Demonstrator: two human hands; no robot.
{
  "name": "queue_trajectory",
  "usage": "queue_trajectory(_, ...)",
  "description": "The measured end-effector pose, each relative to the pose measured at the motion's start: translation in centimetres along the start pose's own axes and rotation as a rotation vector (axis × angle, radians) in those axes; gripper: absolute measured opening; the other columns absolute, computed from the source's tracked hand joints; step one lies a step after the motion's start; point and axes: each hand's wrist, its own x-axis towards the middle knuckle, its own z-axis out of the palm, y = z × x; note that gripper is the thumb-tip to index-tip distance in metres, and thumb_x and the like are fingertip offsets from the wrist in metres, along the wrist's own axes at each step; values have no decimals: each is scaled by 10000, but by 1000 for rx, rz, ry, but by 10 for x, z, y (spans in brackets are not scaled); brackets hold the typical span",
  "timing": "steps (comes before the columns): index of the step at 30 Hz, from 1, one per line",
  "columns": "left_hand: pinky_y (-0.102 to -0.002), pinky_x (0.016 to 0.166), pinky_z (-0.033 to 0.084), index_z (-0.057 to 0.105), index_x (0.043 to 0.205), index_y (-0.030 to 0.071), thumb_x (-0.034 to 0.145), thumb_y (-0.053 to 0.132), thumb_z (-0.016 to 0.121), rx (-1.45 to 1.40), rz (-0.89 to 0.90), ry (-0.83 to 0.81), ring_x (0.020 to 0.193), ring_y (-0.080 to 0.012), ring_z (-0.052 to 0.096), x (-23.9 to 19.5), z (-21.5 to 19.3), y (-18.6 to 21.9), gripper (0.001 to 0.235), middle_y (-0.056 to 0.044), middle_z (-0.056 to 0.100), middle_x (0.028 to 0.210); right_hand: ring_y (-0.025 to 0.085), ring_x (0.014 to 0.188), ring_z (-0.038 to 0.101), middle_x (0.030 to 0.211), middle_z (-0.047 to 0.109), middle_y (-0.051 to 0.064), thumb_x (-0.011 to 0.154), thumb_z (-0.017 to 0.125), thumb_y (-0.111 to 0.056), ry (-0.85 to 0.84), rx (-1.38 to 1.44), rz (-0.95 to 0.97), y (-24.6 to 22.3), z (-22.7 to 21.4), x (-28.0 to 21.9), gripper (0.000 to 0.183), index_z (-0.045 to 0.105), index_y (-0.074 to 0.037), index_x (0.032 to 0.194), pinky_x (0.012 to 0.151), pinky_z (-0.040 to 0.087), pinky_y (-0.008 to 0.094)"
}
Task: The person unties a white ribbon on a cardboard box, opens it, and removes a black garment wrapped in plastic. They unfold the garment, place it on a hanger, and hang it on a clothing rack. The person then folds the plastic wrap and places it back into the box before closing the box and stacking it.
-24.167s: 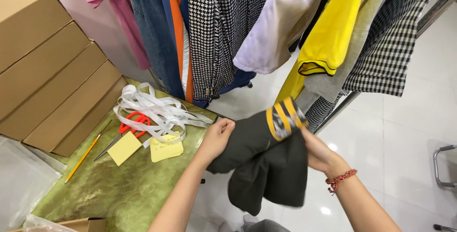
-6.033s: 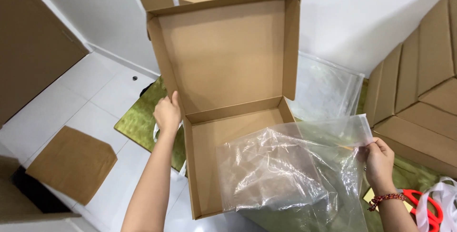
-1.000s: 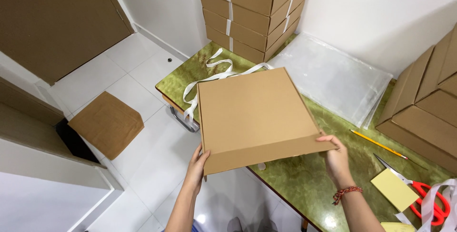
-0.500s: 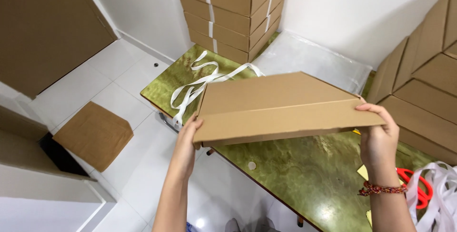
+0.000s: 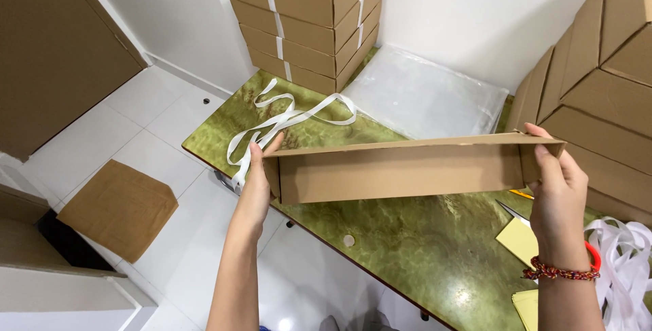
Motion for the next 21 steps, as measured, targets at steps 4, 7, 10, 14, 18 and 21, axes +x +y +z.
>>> queue_trajectory(4, -456, 1318, 197, 469, 1614, 380, 749, 814, 94, 3, -2, 19, 1658, -165, 232, 5, 2, 4, 1038, 54, 297, 1789, 83, 1015, 444, 1290, 580, -48, 1123, 472, -284, -32, -38, -10, -3, -2, 5, 434, 639, -181, 1510, 772, 362, 224)
queue_trajectory(7, -451, 1329, 95, 510, 1582, 393, 765, 804, 72, 36, 22, 64, 1681, -145, 115, 11, 3, 4, 1013, 76, 253, 1801, 71, 1056, 440, 1505, 580, -56, 1135, 473, -316, -77, -20, -38, -5, -3, 7, 456, 597, -119, 1527, 892, 448, 251)
queue_trajectory(10, -444, 1328, 89, 515, 1581, 386, 817, 773, 71, 33, 24, 56, 1685, -148, 67, 16, 3, 5, 964, 56, 154, 1819, 75, 1066, 448, 1657, 529, -54, 1142, 443, -321, -114, -71, -44, -7, -4, 9, 450, 590, -67, 1484, 802, 411, 259)
queue_trajectory(14, -502, 1259, 272, 499, 1599, 327, 758, 798, 54, 38, 70, 20, 1605, -241, 283, 19, 6, 4, 1062, -16, 352, 1748, 70, 845, 283, 1278, 504, -65, 1141, 413, -396, -152, -65, 13, -1, -10, 14, 507, 586, -135, 1540, 668, 227, 214)
queue_trajectory(18, -441, 1250, 349, 476, 1609, 356, 803, 778, 114, 73, 97, 32, 1604, -196, 358, 21, 6, 4, 979, 20, 385, 1751, 116, 1120, 507, 1365, 595, 69, 1057, 312, -619, -177, 13, 39, 2, -8, 17, 804, 516, -89, 1627, 931, 405, 230)
queue_trajectory(21, -465, 1301, 205, 429, 1628, 349, 850, 756, 145, 150, 152, 40, 1683, -194, 151, 21, 7, -1, 923, 16, 333, 1770, 160, 1105, 464, 1401, 561, 57, 1041, 254, -631, -129, -32, 105, -12, 0, 12, 795, 508, -170, 1638, 857, 367, 254)
